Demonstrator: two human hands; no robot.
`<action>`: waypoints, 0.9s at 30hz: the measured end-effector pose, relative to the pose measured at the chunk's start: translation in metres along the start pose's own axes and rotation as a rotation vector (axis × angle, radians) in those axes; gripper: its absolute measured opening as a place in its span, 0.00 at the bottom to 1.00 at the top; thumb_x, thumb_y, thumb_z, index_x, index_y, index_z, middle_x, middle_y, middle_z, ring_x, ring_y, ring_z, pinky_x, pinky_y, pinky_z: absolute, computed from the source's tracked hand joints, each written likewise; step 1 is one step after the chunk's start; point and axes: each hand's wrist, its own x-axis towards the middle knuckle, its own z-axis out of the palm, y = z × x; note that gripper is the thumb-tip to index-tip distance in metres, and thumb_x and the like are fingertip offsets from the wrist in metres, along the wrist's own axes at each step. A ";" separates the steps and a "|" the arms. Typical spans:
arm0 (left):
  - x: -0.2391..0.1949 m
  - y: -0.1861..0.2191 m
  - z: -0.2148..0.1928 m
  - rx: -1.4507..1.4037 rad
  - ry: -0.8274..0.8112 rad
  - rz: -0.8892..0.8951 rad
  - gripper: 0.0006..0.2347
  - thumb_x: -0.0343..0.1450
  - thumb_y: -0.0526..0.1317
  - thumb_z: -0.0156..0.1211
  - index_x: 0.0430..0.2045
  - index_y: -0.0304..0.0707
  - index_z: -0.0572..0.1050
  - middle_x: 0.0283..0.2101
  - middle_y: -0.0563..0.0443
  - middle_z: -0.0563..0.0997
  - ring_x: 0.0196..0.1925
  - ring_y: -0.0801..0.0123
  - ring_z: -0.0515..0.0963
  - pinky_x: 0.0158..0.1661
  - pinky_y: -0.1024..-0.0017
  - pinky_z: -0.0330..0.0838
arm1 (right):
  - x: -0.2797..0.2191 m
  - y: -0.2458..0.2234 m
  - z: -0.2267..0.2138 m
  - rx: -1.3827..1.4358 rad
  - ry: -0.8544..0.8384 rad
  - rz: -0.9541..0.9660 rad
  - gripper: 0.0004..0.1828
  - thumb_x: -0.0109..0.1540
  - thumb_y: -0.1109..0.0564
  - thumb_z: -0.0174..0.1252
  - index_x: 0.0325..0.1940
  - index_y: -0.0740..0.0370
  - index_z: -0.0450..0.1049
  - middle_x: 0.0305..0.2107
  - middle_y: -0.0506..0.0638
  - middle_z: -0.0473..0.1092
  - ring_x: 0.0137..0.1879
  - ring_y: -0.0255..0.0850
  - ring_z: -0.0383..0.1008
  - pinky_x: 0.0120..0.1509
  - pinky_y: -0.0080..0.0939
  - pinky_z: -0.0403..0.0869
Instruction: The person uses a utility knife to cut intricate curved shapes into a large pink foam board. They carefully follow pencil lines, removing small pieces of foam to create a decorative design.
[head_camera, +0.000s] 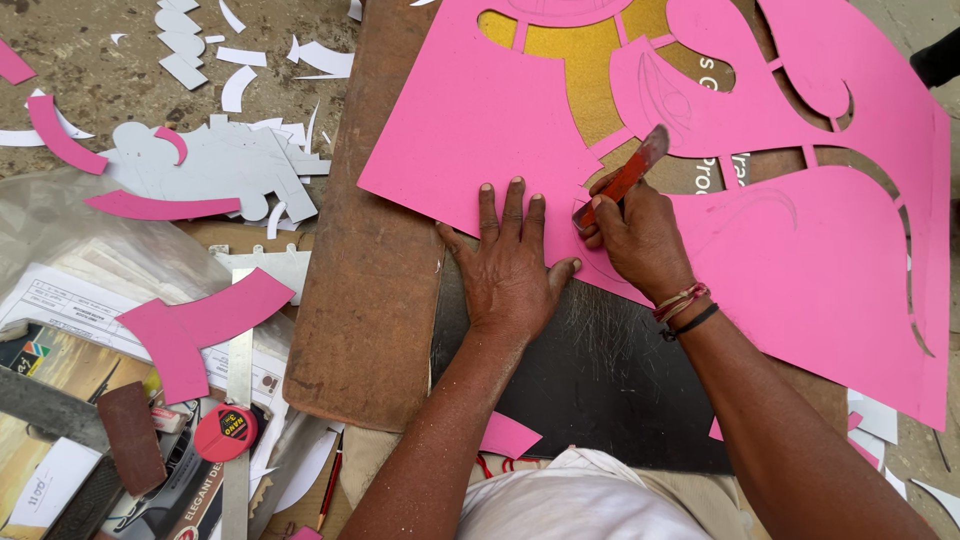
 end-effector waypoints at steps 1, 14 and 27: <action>0.000 0.000 -0.001 -0.001 0.007 0.003 0.39 0.65 0.64 0.60 0.69 0.43 0.59 0.76 0.43 0.49 0.78 0.49 0.41 0.62 0.18 0.31 | -0.001 0.000 -0.001 -0.014 -0.007 -0.004 0.12 0.70 0.59 0.47 0.49 0.72 0.71 0.31 0.56 0.78 0.32 0.38 0.80 0.38 0.38 0.80; -0.001 0.000 -0.005 -0.007 0.012 0.003 0.39 0.65 0.63 0.62 0.69 0.44 0.60 0.76 0.45 0.52 0.78 0.51 0.44 0.64 0.19 0.33 | -0.005 0.002 -0.015 -0.294 -0.142 -0.152 0.14 0.70 0.56 0.49 0.45 0.69 0.76 0.28 0.55 0.79 0.33 0.42 0.83 0.42 0.43 0.79; 0.001 0.000 -0.002 -0.009 0.026 0.007 0.39 0.64 0.63 0.63 0.68 0.44 0.60 0.75 0.45 0.52 0.78 0.51 0.44 0.62 0.18 0.31 | -0.009 0.007 -0.029 -0.438 -0.251 -0.180 0.18 0.69 0.52 0.50 0.36 0.67 0.78 0.21 0.55 0.77 0.28 0.47 0.80 0.37 0.47 0.76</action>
